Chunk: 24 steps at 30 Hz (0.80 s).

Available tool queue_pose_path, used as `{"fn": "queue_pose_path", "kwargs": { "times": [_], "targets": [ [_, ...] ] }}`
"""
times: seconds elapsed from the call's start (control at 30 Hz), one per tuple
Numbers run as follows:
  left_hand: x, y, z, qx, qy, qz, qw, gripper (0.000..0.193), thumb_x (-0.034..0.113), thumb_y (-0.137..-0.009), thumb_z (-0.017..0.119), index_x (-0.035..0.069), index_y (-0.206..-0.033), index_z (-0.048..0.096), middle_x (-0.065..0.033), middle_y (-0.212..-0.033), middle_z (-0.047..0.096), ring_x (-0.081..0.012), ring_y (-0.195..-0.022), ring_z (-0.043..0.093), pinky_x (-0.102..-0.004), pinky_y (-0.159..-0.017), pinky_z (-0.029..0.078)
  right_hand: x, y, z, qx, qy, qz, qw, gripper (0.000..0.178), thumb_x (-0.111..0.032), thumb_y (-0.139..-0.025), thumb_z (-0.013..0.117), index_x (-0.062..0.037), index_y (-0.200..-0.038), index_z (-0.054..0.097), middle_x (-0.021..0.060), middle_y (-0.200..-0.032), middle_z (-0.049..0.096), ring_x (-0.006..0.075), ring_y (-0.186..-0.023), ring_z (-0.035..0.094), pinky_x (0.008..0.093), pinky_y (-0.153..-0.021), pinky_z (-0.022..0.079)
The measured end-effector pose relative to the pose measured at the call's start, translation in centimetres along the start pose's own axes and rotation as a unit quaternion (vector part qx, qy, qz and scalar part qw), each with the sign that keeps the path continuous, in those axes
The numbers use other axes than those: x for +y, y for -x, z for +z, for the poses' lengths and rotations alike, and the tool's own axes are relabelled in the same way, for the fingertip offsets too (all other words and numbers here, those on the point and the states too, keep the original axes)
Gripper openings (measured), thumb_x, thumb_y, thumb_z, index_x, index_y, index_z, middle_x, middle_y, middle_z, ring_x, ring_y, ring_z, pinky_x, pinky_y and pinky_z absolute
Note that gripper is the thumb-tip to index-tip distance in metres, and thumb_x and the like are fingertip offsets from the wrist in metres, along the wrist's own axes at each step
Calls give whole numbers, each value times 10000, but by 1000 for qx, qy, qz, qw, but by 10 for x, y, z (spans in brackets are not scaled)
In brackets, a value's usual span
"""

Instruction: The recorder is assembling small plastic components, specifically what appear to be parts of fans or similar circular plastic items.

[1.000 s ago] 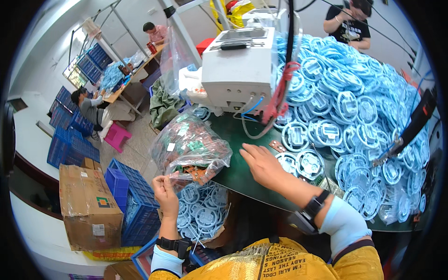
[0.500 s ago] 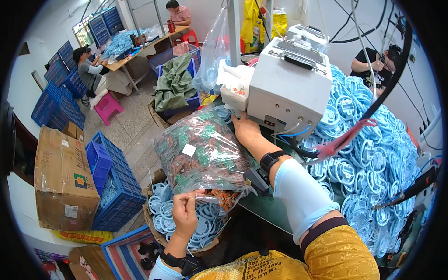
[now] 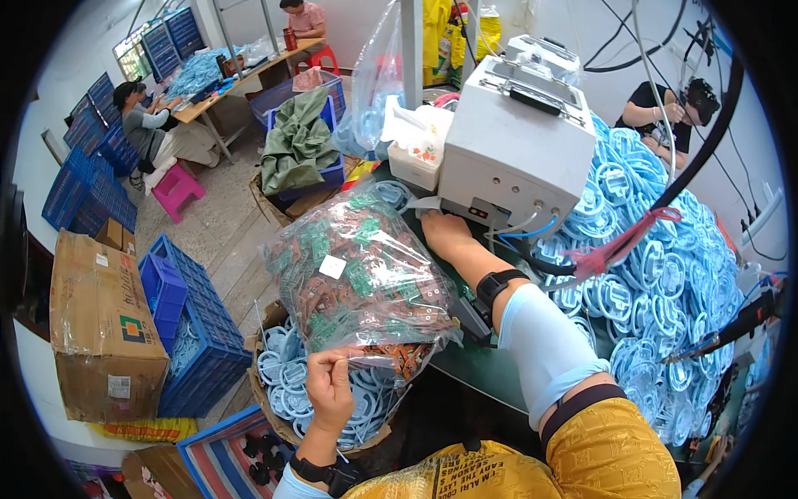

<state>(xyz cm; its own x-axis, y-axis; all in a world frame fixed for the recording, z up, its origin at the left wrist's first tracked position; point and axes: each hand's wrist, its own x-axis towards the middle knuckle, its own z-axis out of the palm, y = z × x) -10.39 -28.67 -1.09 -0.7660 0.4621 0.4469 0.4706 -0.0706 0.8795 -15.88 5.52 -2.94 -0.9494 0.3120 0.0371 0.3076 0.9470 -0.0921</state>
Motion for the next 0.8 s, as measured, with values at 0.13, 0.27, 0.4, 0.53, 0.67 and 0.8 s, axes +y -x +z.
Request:
{"fn": "queue_pose_path", "kwargs": {
  "times": [0.13, 0.27, 0.4, 0.53, 0.67, 0.8],
  "targets": [
    [2, -1, 2, 8, 15, -17, 1000, 80, 53, -973, 486, -6, -999, 439, -189, -960, 680, -212, -895, 670, -293, -785, 515, 8, 35, 3, 34, -30, 8, 999, 231, -113, -876, 475, -30, -1038, 617, 176, -1087, 606, 353, -892, 652, 451, -762, 538],
    [5, -1, 4, 7, 19, -37, 999, 72, 54, -978, 472, -8, -1002, 445, -183, -971, 675, -201, -896, 661, -289, -804, 505, 0, 77, 5, 83, -64, 92, 990, 174, -97, -834, 528, -17, -958, 619, 199, -1039, 605, 378, -847, 650, 473, -732, 536],
    [0, -1, 4, 23, 31, -39, 998, 74, 70, -987, 467, -3, -998, 456, -158, -963, 663, -161, -868, 627, -272, -802, 486, -5, 131, 9, 95, -90, 70, 989, 134, -63, -806, 517, 4, -897, 590, 199, -993, 603, 385, -802, 652, 483, -682, 528],
    [-3, 0, 7, 30, 24, -43, 998, 91, 89, -989, 476, 1, -997, 459, -127, -966, 636, -131, -830, 586, -246, -762, 464, -17, 210, -8, 73, -96, 62, 991, 128, -85, -819, 523, -8, -890, 596, 178, -954, 594, 367, -781, 638, 483, -653, 511],
    [-5, 0, 6, 37, 30, -34, 998, 105, 110, -997, 466, 5, -1000, 456, -105, -969, 623, -108, -814, 545, -238, -759, 443, -18, 265, -21, 50, -17, -7, 999, 153, -128, -828, 550, -26, -919, 619, 102, -911, 591, 301, -945, 596, 456, -756, 472],
    [-2, -1, 8, 29, 33, -46, 998, 93, 103, -1001, 450, 10, -1007, 448, -126, -989, 627, -133, -856, 562, -254, -809, 446, -13, 268, -20, 142, 10, -81, 987, 240, -130, -832, 553, 25, -1000, 625, 167, -1143, 578, 319, -1116, 531, 424, -912, 427]
  ]
}}
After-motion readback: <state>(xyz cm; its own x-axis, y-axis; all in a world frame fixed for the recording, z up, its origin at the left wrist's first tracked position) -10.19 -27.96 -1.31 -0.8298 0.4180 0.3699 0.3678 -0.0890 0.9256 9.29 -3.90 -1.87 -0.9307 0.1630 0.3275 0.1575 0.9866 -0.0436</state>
